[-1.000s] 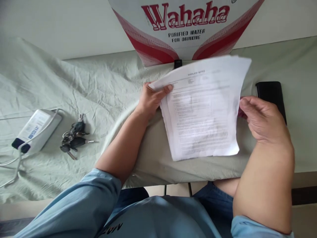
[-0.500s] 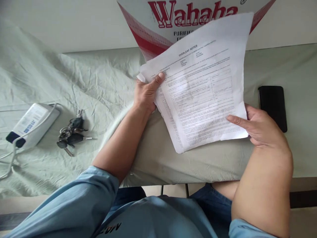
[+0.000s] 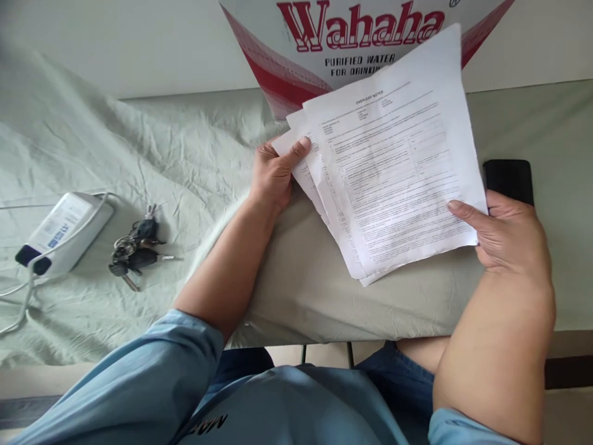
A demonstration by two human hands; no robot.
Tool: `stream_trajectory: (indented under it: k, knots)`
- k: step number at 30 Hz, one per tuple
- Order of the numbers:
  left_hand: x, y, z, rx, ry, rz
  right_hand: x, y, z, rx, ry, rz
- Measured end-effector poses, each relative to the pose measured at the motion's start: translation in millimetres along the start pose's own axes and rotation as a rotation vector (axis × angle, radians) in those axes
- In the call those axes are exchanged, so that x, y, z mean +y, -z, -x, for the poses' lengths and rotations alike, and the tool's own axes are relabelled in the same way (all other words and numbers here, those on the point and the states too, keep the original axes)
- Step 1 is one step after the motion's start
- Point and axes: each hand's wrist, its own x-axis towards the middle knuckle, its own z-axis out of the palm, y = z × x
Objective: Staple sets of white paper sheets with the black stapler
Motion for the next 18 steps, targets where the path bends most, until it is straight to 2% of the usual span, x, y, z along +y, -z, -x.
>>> stream_trajectory:
  k: [4,9,11,13,15,18]
  knots:
    - [8.8,5.3,-5.1,0.039,0.085,0.048,2.3,14.9,-2.4,0.025,0.086,0.017]
    - [21.4,11.0,-5.3,-0.071,0.206,0.040,5.8,35.8,0.0,-0.067,0.096,0.102]
    - [23.6,11.7,-0.8,-0.122,0.191,-0.050,6.6,39.0,2.2,-0.106,0.103,0.127]
    - [23.3,12.8,3.8,-0.229,0.173,-0.179,7.2,39.2,3.1,-0.132,0.098,0.147]
    - [20.5,14.5,6.1,-0.291,0.152,-0.255,7.1,37.1,2.1,-0.124,0.091,0.120]
    - [13.9,16.3,3.9,-0.195,0.080,-0.214,5.6,30.6,-0.8,-0.036,0.193,-0.032]
